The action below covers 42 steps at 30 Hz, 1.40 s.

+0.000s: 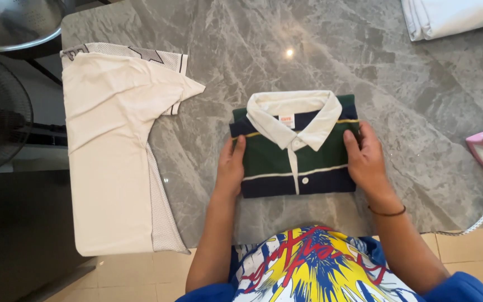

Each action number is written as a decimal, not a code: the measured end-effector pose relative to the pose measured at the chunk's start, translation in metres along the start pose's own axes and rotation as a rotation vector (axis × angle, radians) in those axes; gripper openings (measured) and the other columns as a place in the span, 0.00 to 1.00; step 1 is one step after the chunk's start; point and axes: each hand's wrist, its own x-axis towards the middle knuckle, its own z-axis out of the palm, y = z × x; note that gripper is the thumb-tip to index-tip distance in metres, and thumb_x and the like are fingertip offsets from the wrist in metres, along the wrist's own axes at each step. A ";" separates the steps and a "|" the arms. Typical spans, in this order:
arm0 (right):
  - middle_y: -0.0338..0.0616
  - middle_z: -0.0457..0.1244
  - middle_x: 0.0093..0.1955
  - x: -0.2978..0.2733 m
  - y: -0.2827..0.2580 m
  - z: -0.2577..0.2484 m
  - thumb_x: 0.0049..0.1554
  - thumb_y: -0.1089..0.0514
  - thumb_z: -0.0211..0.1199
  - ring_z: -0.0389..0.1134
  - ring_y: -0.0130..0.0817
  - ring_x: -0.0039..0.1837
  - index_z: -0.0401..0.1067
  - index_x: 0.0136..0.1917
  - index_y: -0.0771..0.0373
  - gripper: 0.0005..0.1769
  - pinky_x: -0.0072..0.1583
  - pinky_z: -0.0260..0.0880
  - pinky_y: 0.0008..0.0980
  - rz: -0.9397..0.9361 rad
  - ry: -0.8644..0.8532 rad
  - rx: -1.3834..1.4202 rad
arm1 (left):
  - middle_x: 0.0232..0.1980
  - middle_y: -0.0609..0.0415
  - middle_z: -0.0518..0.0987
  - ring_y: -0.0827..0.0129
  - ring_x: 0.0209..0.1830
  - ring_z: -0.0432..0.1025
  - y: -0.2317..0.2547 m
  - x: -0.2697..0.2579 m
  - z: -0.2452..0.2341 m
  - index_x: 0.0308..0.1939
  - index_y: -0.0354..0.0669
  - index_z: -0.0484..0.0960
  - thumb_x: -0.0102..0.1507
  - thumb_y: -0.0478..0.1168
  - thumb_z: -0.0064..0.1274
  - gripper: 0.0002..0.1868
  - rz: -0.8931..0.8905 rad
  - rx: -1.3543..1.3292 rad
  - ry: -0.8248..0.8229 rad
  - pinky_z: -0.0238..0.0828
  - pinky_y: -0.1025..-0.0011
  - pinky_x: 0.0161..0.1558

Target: Iron a striped polo shirt on a table and then fold it neatly.

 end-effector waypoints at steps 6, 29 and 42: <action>0.56 0.69 0.47 -0.005 -0.021 0.006 0.64 0.54 0.63 0.72 0.57 0.50 0.70 0.67 0.59 0.20 0.52 0.72 0.51 0.127 0.114 -0.409 | 0.43 0.47 0.82 0.68 0.40 0.74 -0.012 0.008 -0.021 0.73 0.41 0.68 0.70 0.38 0.50 0.26 0.133 0.260 0.042 0.79 0.67 0.43; 0.44 0.64 0.59 0.073 -0.018 -0.009 0.53 0.50 0.67 0.68 0.50 0.62 0.73 0.59 0.47 0.20 0.59 0.72 0.46 -0.366 -0.163 -1.058 | 0.49 0.45 0.79 0.43 0.57 0.73 0.077 0.076 -0.012 0.45 0.43 0.81 0.58 0.35 0.63 0.13 0.641 0.951 -0.304 0.66 0.53 0.62; 0.40 0.65 0.47 0.069 0.001 -0.014 0.54 0.53 0.67 0.71 0.44 0.56 0.75 0.52 0.48 0.11 0.60 0.72 0.40 -0.370 -0.111 -0.890 | 0.37 0.46 0.79 0.46 0.45 0.76 0.067 0.072 -0.024 0.41 0.43 0.81 0.59 0.38 0.63 0.09 0.599 0.974 -0.318 0.74 0.56 0.51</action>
